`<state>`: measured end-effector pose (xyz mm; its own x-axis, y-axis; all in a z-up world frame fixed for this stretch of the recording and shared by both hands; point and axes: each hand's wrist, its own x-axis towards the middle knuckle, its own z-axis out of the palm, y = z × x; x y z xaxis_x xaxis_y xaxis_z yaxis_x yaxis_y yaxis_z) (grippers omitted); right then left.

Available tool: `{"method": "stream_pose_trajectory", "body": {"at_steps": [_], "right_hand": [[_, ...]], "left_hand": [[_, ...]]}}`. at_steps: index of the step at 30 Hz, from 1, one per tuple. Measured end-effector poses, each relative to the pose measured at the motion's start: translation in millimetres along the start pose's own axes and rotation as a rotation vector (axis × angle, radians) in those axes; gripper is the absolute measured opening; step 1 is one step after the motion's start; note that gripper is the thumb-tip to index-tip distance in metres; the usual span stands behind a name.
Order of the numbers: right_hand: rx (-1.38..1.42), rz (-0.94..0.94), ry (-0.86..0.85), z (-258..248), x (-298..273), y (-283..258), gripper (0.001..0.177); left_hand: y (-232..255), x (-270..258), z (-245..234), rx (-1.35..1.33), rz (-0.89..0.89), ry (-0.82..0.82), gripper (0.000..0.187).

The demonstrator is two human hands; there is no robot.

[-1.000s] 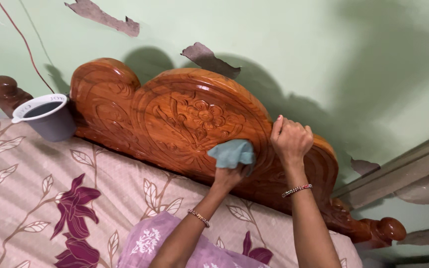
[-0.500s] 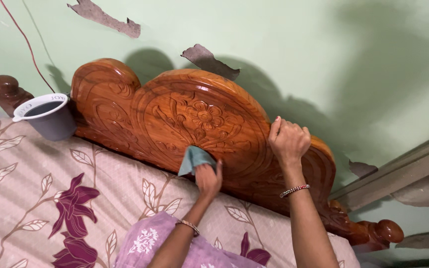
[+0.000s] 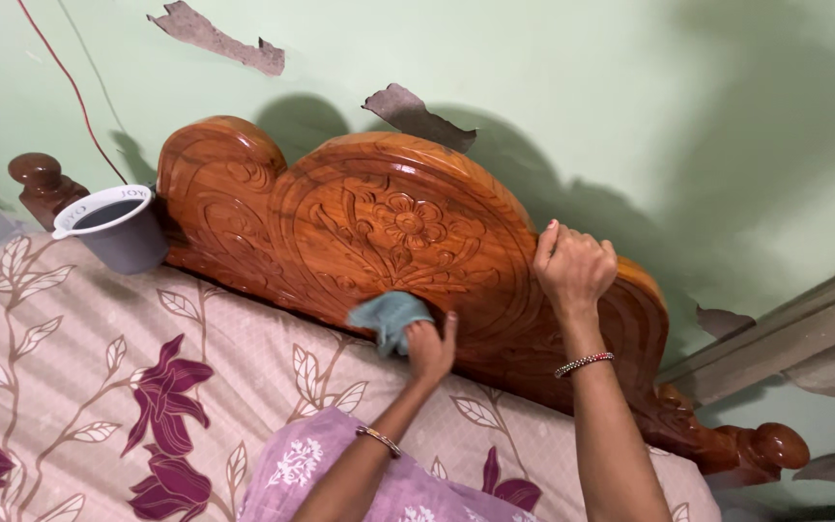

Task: The person wipes the carved wooden surface of a headboard with a cloth, dipping the cloth into a container of liquid and repeatedly cleaning various sections of the wood.

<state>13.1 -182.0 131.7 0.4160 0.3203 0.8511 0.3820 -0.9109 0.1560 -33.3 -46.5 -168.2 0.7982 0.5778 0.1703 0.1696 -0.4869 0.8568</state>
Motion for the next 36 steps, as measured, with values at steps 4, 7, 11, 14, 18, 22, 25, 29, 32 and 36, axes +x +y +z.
{"method": "stream_pose_trajectory", "body": {"at_steps": [4,7,11,14,18,22,25,29,32,36], "right_hand": [[0.023,0.008,0.001,-1.1,-0.8,-1.3,0.044],[0.022,0.013,-0.013,-2.3,-0.9,-1.4,0.044],[0.007,-0.002,0.012,-0.9,-0.9,-1.7,0.044],[-0.002,0.013,-0.03,2.1,-1.5,-0.6,0.045],[-0.015,0.025,-0.07,3.3,-0.4,0.3,0.045],[0.001,-0.004,0.002,2.3,-1.3,-0.4,0.042],[0.014,-0.003,0.009,2.0,1.0,0.1,0.041],[0.026,0.001,-0.004,-0.1,0.1,0.2,0.042],[0.015,-0.008,0.013,0.2,0.3,0.9,0.041],[0.049,-0.003,0.024,0.8,-0.3,1.8,0.041]], "left_hand": [[37.6,-40.7,1.2,0.058,0.275,-0.046,0.092],[53.8,-50.1,-19.4,0.124,0.514,-0.159,0.091],[84.8,-43.7,-42.8,0.381,0.543,-0.624,0.067],[98.9,-7.4,-44.9,0.319,0.836,-0.29,0.047],[118.7,37.2,-49.1,0.291,1.086,0.165,0.043],[128.7,44.0,-44.6,0.177,0.856,0.189,0.043],[119.4,41.6,-24.6,0.141,0.789,0.241,0.039],[78.8,30.6,-9.0,0.341,0.986,0.324,0.042],[64.5,9.4,-4.5,0.499,0.935,0.339,0.043],[82.1,8.7,-10.5,0.439,0.836,0.29,0.044]]}}
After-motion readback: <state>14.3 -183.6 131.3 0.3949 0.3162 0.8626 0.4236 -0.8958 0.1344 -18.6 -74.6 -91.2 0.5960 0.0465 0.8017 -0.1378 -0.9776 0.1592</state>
